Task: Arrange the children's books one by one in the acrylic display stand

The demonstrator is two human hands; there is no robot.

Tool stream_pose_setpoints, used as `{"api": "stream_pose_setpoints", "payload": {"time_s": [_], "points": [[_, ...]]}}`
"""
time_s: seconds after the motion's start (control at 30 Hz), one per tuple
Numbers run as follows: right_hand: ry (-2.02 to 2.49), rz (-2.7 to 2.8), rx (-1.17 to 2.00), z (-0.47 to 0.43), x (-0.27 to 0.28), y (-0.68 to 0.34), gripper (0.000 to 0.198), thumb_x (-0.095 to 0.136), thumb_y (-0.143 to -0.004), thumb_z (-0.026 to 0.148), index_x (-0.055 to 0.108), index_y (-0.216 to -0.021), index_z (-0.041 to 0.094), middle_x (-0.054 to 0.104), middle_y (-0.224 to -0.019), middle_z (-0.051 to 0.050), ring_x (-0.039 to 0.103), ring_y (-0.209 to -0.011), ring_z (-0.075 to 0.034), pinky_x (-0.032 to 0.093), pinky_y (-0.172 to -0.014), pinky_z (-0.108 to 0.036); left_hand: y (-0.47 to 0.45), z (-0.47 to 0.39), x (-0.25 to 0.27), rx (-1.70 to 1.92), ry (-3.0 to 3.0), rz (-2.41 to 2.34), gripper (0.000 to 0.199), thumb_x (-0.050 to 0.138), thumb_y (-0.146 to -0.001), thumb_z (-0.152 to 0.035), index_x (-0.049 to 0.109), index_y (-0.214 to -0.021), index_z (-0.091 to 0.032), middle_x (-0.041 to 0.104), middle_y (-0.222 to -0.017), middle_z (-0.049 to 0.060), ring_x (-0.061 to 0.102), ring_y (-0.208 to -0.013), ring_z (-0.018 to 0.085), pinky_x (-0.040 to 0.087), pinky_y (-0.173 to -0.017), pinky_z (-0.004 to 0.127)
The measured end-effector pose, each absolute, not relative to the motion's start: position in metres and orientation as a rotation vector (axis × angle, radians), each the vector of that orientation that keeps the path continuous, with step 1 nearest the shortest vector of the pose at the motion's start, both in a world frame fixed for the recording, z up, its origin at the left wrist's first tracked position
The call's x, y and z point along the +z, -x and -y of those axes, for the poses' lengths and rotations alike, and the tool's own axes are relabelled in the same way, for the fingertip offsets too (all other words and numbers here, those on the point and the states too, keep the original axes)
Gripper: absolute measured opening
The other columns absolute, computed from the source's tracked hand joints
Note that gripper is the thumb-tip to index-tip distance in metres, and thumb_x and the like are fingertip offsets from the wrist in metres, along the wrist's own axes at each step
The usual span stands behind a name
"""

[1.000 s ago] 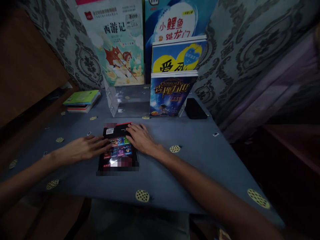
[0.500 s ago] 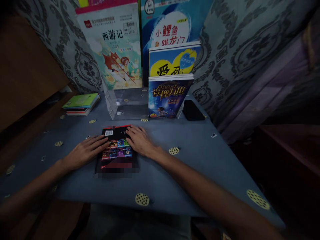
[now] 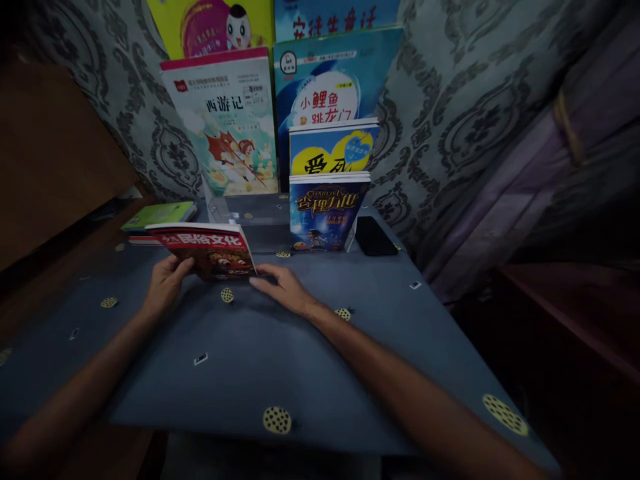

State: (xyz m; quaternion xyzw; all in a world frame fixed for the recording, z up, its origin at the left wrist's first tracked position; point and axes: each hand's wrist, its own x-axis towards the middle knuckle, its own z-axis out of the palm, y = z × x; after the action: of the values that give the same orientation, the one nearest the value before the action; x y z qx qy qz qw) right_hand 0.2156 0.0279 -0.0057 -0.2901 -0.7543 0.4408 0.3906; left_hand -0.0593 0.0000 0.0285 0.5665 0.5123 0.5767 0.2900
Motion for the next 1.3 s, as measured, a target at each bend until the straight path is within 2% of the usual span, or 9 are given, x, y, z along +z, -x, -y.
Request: {"api": "stream_pose_setpoints", "payload": {"time_s": [0.1,0.2,0.33,0.43,0.6,0.8,1.0,1.3], "points": [[0.772,1.852,1.088,-0.029,-0.011,-0.212,0.039,0.065,-0.089,0.051,0.073,-0.11,0.02,0.075,-0.106,-0.006,0.068,-0.095,-0.023,0.052,-0.087,-0.035,0.043,-0.007,0.03,1.578,-1.314,-1.243,0.056,0.079,-0.07,-0.067,0.076,-0.096,-0.017,0.08,-0.091,0.005,0.073,-0.085,0.024,0.059,-0.078,0.031],[0.814,1.808,1.065,-0.029,-0.013,-0.211,0.029,0.062,-0.09,0.047,0.071,-0.091,0.019,0.072,-0.088,-0.003,0.065,-0.083,-0.019,0.051,-0.078,-0.031,0.028,-0.009,0.031,1.599,-1.208,-1.183,0.061,0.074,-0.072,-0.073,0.075,-0.094,-0.017,0.08,-0.097,0.007,0.073,-0.098,0.026,0.059,-0.083,0.031],[0.78,1.732,1.226,-0.027,-0.01,-0.209,0.037,0.066,-0.086,0.057,0.062,-0.079,0.02,0.06,-0.068,0.003,0.055,-0.063,-0.014,0.046,-0.061,-0.026,0.013,-0.01,0.027,1.683,-1.046,-1.14,0.061,0.069,-0.077,-0.073,0.075,-0.097,-0.016,0.081,-0.101,0.008,0.072,-0.109,0.028,0.058,-0.094,0.037],[0.746,1.668,1.376,-0.026,-0.008,-0.207,0.046,0.071,-0.081,0.065,0.057,-0.075,0.021,0.056,-0.062,0.005,0.051,-0.056,-0.011,0.044,-0.056,-0.024,0.01,-0.01,0.022,1.699,-0.961,-1.171,0.06,0.069,-0.078,-0.072,0.075,-0.098,-0.017,0.081,-0.101,0.007,0.072,-0.111,0.027,0.057,-0.098,0.039],[0.775,1.622,1.491,-0.025,-0.009,-0.206,0.049,0.076,-0.076,0.066,0.06,-0.078,0.02,0.06,-0.065,0.003,0.052,-0.057,-0.011,0.043,-0.056,-0.024,0.014,-0.009,0.019,1.669,-0.941,-1.159,0.06,0.071,-0.075,-0.073,0.076,-0.099,-0.018,0.081,-0.105,0.007,0.07,-0.117,0.03,0.057,-0.101,0.042],[0.766,1.604,1.521,-0.022,-0.009,-0.206,0.043,0.078,-0.077,0.06,0.06,-0.077,0.02,0.059,-0.067,0.003,0.052,-0.059,-0.012,0.044,-0.058,-0.025,0.015,-0.002,0.02,1.63,-0.901,-1.162,0.063,0.071,-0.075,-0.074,0.077,-0.1,-0.017,0.08,-0.109,0.009,0.068,-0.121,0.032,0.053,-0.107,0.045],[0.79,1.604,1.542,-0.019,-0.009,-0.205,0.042,0.077,-0.08,0.059,0.061,-0.081,0.02,0.06,-0.071,0.002,0.052,-0.061,-0.012,0.043,-0.058,-0.025,0.017,0.002,0.017,1.626,-0.905,-1.113,0.068,0.069,-0.076,-0.075,0.076,-0.109,-0.017,0.078,-0.116,0.01,0.065,-0.126,0.033,0.053,-0.107,0.048],[0.796,1.617,1.533,-0.02,-0.012,-0.206,0.048,0.075,-0.079,0.066,0.062,-0.081,0.02,0.06,-0.068,0.003,0.051,-0.059,-0.011,0.041,-0.057,-0.025,0.016,0.003,0.017,1.631,-0.846,-1.104,0.066,0.072,-0.071,-0.076,0.077,-0.102,-0.018,0.078,-0.116,0.011,0.064,-0.127,0.034,0.053,-0.107,0.047]]}}
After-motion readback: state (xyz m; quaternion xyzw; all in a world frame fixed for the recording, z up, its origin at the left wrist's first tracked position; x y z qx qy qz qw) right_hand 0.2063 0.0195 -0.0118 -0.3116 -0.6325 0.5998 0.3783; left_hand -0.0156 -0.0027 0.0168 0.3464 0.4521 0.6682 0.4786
